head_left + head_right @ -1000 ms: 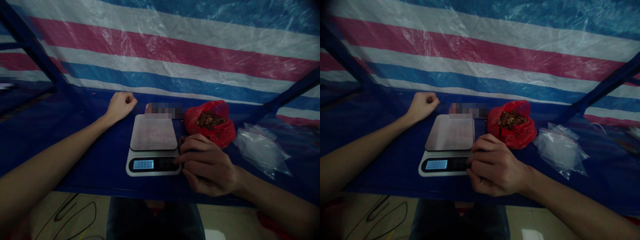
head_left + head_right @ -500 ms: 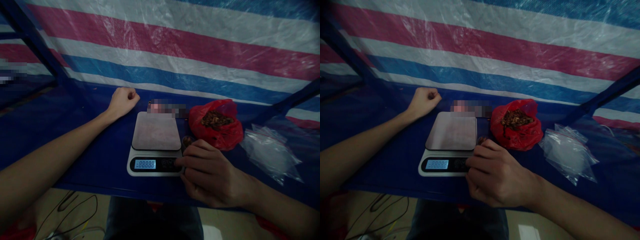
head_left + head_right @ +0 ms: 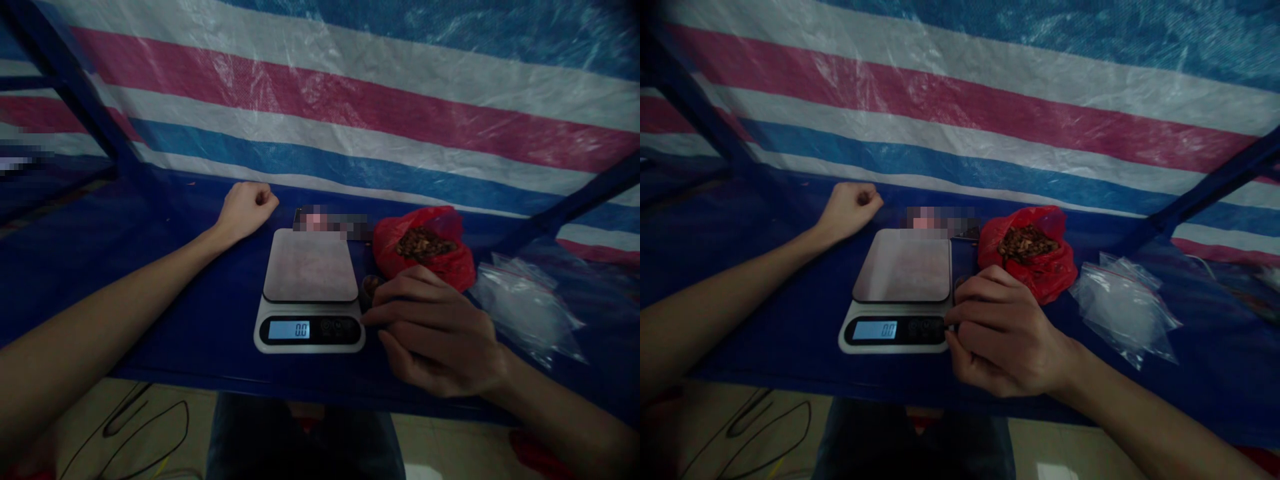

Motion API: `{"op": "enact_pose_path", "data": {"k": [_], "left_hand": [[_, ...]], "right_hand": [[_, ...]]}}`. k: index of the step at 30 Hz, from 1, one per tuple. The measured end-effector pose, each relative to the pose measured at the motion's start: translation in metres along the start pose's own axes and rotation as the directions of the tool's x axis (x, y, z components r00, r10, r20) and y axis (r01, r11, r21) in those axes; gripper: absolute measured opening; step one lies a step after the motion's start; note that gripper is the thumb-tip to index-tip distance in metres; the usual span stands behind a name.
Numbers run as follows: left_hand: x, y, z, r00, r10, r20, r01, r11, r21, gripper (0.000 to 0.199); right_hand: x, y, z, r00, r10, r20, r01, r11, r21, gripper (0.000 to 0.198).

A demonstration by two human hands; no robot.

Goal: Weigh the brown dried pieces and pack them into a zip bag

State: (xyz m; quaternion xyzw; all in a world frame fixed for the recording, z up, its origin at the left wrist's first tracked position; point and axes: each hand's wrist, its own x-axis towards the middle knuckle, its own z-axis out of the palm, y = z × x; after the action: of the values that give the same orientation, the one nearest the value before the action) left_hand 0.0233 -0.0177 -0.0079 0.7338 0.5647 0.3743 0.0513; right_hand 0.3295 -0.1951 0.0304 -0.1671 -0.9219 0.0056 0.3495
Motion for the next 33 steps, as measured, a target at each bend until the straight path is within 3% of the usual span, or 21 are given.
{"op": "enact_pose_path", "data": {"k": [5,8,12,17,22,27,30,33], "left_hand": [[0.0,0.001,-0.001,1.0,0.001,0.013,-0.001,1.0,-0.006,0.027],[0.0,0.002,0.0,1.0,-0.002,0.009,0.002,1.0,-0.01,0.027],[0.001,0.001,0.0,1.0,0.007,0.006,-0.007,1.0,-0.016,0.03],[0.002,-0.002,0.001,1.0,0.015,-0.003,-0.015,0.999,-0.042,0.03],[0.003,-0.003,0.001,0.999,0.034,-0.002,-0.034,0.998,-0.054,0.03],[0.002,-0.004,-0.002,0.999,0.038,-0.001,-0.038,0.997,-0.07,0.029],[0.002,-0.006,-0.003,1.0,0.024,0.0,-0.024,0.997,-0.072,0.029],[0.003,-0.009,-0.004,1.0,0.011,0.001,-0.01,0.997,-0.074,0.029]], "right_hand": [[0.002,-0.001,-0.008,1.0,0.014,0.008,-0.014,0.998,-0.056,0.017],[-0.001,0.009,-0.013,0.993,0.106,0.048,-0.098,0.984,-0.148,0.011],[-0.005,0.028,-0.02,0.931,0.277,0.237,-0.225,0.948,-0.223,0.038],[-0.006,0.039,-0.026,0.859,0.357,0.368,-0.369,0.928,-0.04,0.029],[0.007,0.047,-0.029,0.904,0.38,0.197,-0.391,0.92,0.019,0.034],[0.045,0.047,-0.022,0.933,0.355,0.055,-0.357,0.934,0.026,0.039],[0.064,0.045,-0.009,0.947,0.314,0.063,-0.315,0.949,0.0,0.04],[0.068,0.049,0.009,0.934,0.325,0.149,-0.328,0.945,-0.005,0.048]]}}
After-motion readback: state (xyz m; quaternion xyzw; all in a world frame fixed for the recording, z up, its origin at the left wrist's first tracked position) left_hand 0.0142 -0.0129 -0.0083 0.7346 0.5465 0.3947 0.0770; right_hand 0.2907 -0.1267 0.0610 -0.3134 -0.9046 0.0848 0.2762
